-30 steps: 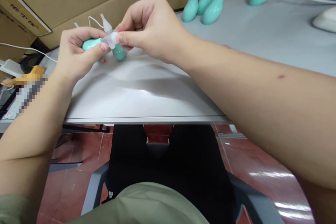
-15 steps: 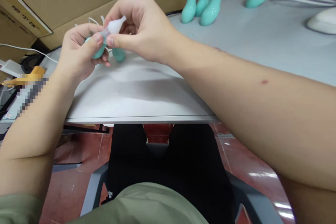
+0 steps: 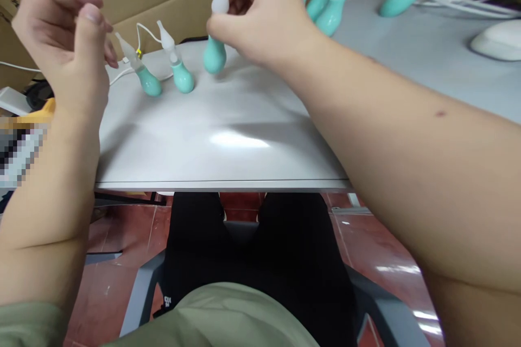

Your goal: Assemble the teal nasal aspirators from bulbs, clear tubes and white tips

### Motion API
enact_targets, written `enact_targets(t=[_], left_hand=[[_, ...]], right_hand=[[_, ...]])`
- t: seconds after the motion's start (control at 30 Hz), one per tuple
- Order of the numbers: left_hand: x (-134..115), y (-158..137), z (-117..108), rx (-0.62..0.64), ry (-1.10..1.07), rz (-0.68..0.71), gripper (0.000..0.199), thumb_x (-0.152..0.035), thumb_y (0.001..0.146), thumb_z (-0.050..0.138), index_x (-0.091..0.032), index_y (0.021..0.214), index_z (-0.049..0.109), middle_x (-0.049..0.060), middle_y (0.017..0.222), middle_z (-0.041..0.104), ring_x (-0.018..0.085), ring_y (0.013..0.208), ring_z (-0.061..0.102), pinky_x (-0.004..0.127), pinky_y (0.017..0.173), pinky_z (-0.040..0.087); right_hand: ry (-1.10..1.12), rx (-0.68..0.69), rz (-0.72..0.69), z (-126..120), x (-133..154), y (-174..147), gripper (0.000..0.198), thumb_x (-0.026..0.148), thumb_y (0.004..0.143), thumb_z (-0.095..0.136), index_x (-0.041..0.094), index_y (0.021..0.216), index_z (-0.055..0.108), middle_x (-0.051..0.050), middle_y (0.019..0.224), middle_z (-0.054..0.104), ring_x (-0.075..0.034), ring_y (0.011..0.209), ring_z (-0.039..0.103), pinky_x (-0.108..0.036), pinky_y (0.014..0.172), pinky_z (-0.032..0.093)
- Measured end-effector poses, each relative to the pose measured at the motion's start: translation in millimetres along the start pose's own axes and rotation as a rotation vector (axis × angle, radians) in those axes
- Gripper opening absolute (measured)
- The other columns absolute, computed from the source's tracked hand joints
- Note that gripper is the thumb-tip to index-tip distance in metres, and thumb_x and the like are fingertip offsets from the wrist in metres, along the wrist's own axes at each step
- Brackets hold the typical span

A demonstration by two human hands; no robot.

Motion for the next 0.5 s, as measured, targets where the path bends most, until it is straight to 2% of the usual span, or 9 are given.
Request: enact_targets(t=[0.07, 0.13, 0.2, 0.3, 0.33, 0.4, 0.5], left_hand=[[19, 3, -4, -0.023, -0.016, 0.076, 0.092, -0.12, 0.098, 0.075, -0.029, 0.109, 0.083, 0.004, 0.096, 0.068, 0.021, 0.08, 0.059, 0.046, 0.074, 0.049], [30, 4, -10, -0.042, -0.025, 0.119, 0.092, -0.118, 0.102, 0.072, -0.028, 0.113, 0.085, 0.006, 0.103, 0.069, 0.022, 0.084, 0.055, 0.046, 0.075, 0.044], [36, 3, -15, -0.024, 0.035, 0.096, 0.105, -0.129, 0.092, 0.067, -0.028, 0.115, 0.086, 0.007, 0.106, 0.07, 0.026, 0.09, 0.057, 0.048, 0.076, 0.044], [43, -2, -18, 0.117, 0.186, -0.079, 0.134, -0.145, 0.066, 0.054, -0.03, 0.129, 0.083, 0.011, 0.123, 0.075, 0.034, 0.113, 0.064, 0.055, 0.089, 0.055], [44, -4, -19, 0.179, 0.218, -0.146, 0.136, -0.144, 0.063, 0.059, -0.032, 0.136, 0.08, 0.012, 0.132, 0.076, 0.037, 0.124, 0.065, 0.057, 0.095, 0.057], [41, -8, -18, 0.315, 0.254, -0.293, 0.124, -0.13, 0.065, 0.083, -0.037, 0.147, 0.075, 0.011, 0.145, 0.078, 0.043, 0.142, 0.064, 0.061, 0.104, 0.058], [23, -12, -16, 0.481, 0.282, -0.517, 0.103, -0.095, 0.068, 0.108, -0.046, 0.153, 0.074, 0.007, 0.142, 0.084, 0.045, 0.146, 0.067, 0.065, 0.107, 0.058]], right_hand=[[-0.144, -0.008, 0.012, 0, -1, 1, 0.041, -0.016, 0.089, 0.075, 0.019, 0.071, 0.065, 0.006, 0.075, 0.062, -0.006, 0.078, 0.053, -0.025, 0.066, 0.033], [-0.198, -0.01, 0.006, 1, -4, 3, 0.042, -0.017, 0.087, 0.075, 0.02, 0.07, 0.063, 0.006, 0.074, 0.061, -0.008, 0.079, 0.053, -0.029, 0.069, 0.032], [-0.232, -0.019, -0.001, 1, -7, 5, 0.041, -0.015, 0.086, 0.075, 0.02, 0.071, 0.062, 0.006, 0.074, 0.062, -0.011, 0.079, 0.055, -0.031, 0.073, 0.034], [-0.292, -0.022, -0.005, 0, -12, 7, 0.039, -0.011, 0.09, 0.078, 0.02, 0.073, 0.062, 0.005, 0.076, 0.062, -0.013, 0.079, 0.056, -0.034, 0.079, 0.037], [-0.308, -0.016, -0.003, 1, -13, 7, 0.039, -0.01, 0.091, 0.081, 0.02, 0.074, 0.064, 0.005, 0.076, 0.062, -0.013, 0.079, 0.056, -0.035, 0.08, 0.038], [-0.334, 0.004, 0.004, 2, -14, 6, 0.037, -0.007, 0.093, 0.088, 0.019, 0.076, 0.068, 0.005, 0.076, 0.063, -0.014, 0.078, 0.056, -0.036, 0.084, 0.044], [-0.362, 0.04, 0.019, 4, -15, 6, 0.037, -0.006, 0.093, 0.093, 0.02, 0.079, 0.071, 0.005, 0.078, 0.064, -0.016, 0.079, 0.058, -0.038, 0.091, 0.051]])
Point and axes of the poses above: each hand's wrist, its own y-axis towards the middle knuckle, its own z-axis out of the palm, x = y × z, the point moved 5 cm from there along y, towards the middle knuckle
